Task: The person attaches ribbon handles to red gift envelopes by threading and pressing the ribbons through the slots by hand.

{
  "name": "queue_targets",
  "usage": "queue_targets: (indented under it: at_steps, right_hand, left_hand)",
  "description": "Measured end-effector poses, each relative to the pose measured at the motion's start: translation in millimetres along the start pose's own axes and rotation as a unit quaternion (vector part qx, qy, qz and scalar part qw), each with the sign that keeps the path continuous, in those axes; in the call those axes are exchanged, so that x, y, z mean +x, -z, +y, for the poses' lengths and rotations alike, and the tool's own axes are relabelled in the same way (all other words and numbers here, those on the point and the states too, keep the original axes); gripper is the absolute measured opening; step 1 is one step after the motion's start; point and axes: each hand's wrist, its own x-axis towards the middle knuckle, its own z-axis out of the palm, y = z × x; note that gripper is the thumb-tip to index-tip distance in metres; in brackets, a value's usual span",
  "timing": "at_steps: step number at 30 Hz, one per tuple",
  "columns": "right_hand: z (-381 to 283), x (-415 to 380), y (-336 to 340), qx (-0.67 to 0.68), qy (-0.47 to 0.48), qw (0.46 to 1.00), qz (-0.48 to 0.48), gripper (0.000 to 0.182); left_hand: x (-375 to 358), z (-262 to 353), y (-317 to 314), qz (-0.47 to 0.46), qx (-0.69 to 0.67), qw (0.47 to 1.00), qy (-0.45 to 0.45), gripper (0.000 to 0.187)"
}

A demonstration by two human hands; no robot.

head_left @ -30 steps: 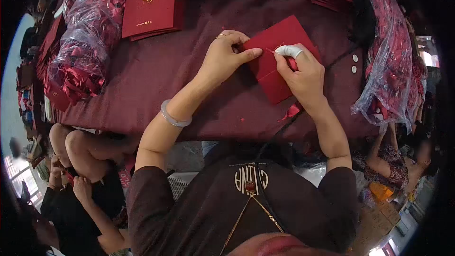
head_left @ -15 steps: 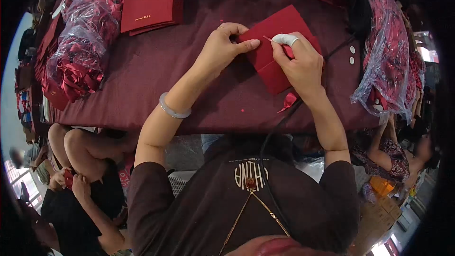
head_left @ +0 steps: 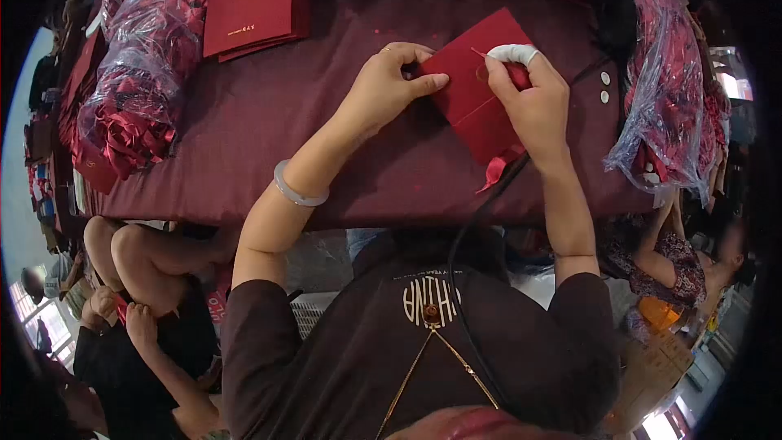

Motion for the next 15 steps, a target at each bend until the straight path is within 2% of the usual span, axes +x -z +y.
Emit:
queue_targets:
  at_steps: [2,3,5,8,11,15]
  right_hand:
    - [0.4,0.2,2.5,0.018,0.062,0.998,0.028,0.01]
    - [-0.2,0.3,2.9,0.019,0.062,0.998,0.027,0.01]
    - [-1.6,-0.5,2.5,-0.055,0.121,0.991,0.031,0.012]
    - [-1.5,-3.4,-2.9,-0.075,0.163,0.983,0.026,0.012]
    - [-6.8,-5.5,-4.4,-0.099,0.164,0.982,0.005,0.01]
    - [-3.4,-7.5,-7.3,-0.11,0.149,0.983,-0.006,0.009]
  left_hand:
    - [0.1,0.8,0.6,-0.013,-0.049,0.998,0.03,0.03]
    - [-0.2,1.7,0.6,-0.013,-0.048,0.998,0.03,0.03]
    - [-0.9,3.3,0.1,-0.007,-0.055,0.998,0.029,0.029]
    - [-0.2,-2.6,-1.8,-0.001,-0.096,0.995,0.02,0.026]
    - [-1.2,3.6,-1.0,-0.006,-0.019,1.0,0.003,0.03]
    - [-2.0,3.5,-1.3,-0.006,-0.008,1.0,0.01,0.031]
